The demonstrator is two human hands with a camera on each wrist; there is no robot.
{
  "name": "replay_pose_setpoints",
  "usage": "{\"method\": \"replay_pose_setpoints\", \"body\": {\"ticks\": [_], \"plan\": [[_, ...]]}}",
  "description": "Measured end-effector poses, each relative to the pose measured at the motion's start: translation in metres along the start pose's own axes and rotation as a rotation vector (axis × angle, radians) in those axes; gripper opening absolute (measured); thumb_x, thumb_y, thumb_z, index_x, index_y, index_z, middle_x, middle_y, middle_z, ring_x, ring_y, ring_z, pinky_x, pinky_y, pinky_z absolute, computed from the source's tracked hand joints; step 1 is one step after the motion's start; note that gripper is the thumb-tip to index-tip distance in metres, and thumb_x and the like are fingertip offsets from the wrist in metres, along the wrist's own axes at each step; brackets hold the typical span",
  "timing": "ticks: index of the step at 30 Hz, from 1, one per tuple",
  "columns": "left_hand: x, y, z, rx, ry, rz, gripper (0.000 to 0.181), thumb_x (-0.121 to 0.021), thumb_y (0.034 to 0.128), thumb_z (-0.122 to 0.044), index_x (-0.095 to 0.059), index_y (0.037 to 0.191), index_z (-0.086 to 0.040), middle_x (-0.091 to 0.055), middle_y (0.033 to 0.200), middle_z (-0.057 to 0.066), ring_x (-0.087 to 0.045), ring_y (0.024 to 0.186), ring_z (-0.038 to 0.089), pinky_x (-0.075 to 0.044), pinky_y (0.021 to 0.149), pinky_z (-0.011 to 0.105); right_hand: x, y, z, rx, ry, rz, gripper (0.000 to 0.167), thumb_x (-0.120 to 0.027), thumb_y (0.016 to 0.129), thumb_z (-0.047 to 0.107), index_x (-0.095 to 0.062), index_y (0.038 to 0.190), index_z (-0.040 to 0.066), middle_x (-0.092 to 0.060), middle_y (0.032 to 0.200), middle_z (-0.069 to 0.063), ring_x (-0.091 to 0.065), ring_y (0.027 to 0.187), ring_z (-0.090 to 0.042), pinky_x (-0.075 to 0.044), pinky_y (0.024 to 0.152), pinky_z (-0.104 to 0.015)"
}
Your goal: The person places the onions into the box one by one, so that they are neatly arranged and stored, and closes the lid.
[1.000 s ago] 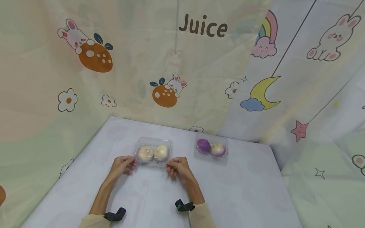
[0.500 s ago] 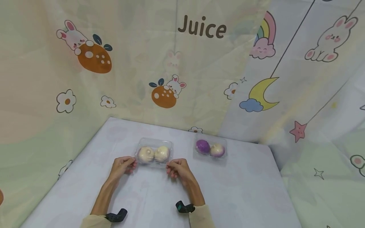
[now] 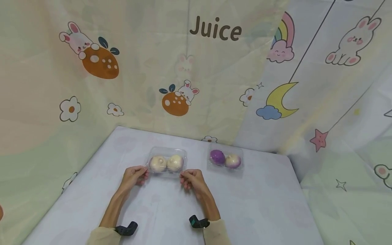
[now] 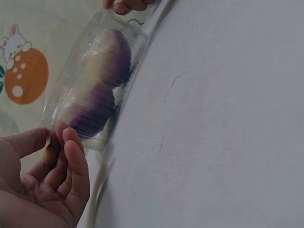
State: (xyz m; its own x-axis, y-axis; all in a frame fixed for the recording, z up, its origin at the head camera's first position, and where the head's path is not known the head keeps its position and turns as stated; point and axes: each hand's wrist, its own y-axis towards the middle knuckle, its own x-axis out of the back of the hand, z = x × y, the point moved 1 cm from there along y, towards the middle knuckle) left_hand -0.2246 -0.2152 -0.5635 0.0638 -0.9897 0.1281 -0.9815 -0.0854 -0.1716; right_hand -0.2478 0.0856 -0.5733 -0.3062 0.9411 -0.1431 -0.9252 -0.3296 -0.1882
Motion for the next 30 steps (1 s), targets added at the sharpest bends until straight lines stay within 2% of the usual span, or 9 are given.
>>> {"method": "replay_pose_setpoints", "body": {"ticks": [3,9,16,20,26,30], "plan": [[-0.002,0.007,-0.001,-0.013,0.009,0.014,0.034,-0.063,0.1120,-0.019,-0.073,0.119,0.013,-0.078,0.092,0.002,-0.070,0.081,0.007,-0.063,0.065,0.023,0.002,0.003,0.001,-0.001,-0.005,-0.030,0.034,-0.069,0.106,0.020,-0.073,0.106,-0.014,-0.071,0.070,0.002,-0.056,0.051,-0.006,-0.044,0.047,-0.017],[-0.010,0.024,-0.006,-0.027,-0.003,0.031,0.037,-0.062,0.1128,-0.022,-0.071,0.121,0.013,-0.078,0.095,0.002,-0.071,0.081,0.005,-0.064,0.065,0.022,0.006,0.010,0.007,-0.014,0.005,-0.090,0.030,-0.069,0.107,0.022,-0.075,0.103,-0.007,-0.071,0.071,0.003,-0.056,0.053,-0.006,-0.044,0.048,-0.017],[-0.017,0.041,-0.011,-0.027,-0.018,0.032,0.037,-0.062,0.1128,-0.021,-0.071,0.122,0.014,-0.080,0.097,0.005,-0.072,0.081,0.005,-0.063,0.063,0.020,0.011,0.020,0.009,-0.004,0.032,-0.136,0.032,-0.069,0.109,0.025,-0.074,0.107,-0.007,-0.070,0.074,0.004,-0.055,0.055,-0.004,-0.043,0.049,-0.016],[-0.019,0.046,-0.013,-0.015,-0.008,0.021,0.037,-0.061,0.1132,-0.021,-0.071,0.124,0.013,-0.080,0.100,0.007,-0.072,0.082,0.005,-0.064,0.064,0.020,0.012,0.023,0.007,-0.009,0.068,-0.145,0.030,-0.069,0.109,0.025,-0.074,0.104,-0.005,-0.070,0.074,0.004,-0.054,0.054,-0.004,-0.041,0.048,-0.016],[-0.024,0.051,-0.014,0.017,-0.028,0.024,0.038,-0.061,0.1135,-0.021,-0.069,0.127,0.013,-0.079,0.097,0.002,-0.071,0.081,0.004,-0.064,0.065,0.021,0.014,0.027,0.004,-0.028,0.118,-0.161,0.031,-0.068,0.109,0.029,-0.075,0.100,0.000,-0.071,0.075,0.003,-0.054,0.054,-0.004,-0.040,0.048,-0.015],[-0.027,0.054,-0.014,0.029,-0.008,0.012,0.037,-0.060,0.1137,-0.023,-0.070,0.127,0.011,-0.078,0.097,0.001,-0.071,0.083,0.005,-0.064,0.065,0.020,0.015,0.028,0.001,-0.043,0.135,-0.166,0.033,-0.067,0.110,0.032,-0.075,0.099,0.002,-0.071,0.076,0.003,-0.054,0.055,-0.004,-0.040,0.048,-0.015]]}}
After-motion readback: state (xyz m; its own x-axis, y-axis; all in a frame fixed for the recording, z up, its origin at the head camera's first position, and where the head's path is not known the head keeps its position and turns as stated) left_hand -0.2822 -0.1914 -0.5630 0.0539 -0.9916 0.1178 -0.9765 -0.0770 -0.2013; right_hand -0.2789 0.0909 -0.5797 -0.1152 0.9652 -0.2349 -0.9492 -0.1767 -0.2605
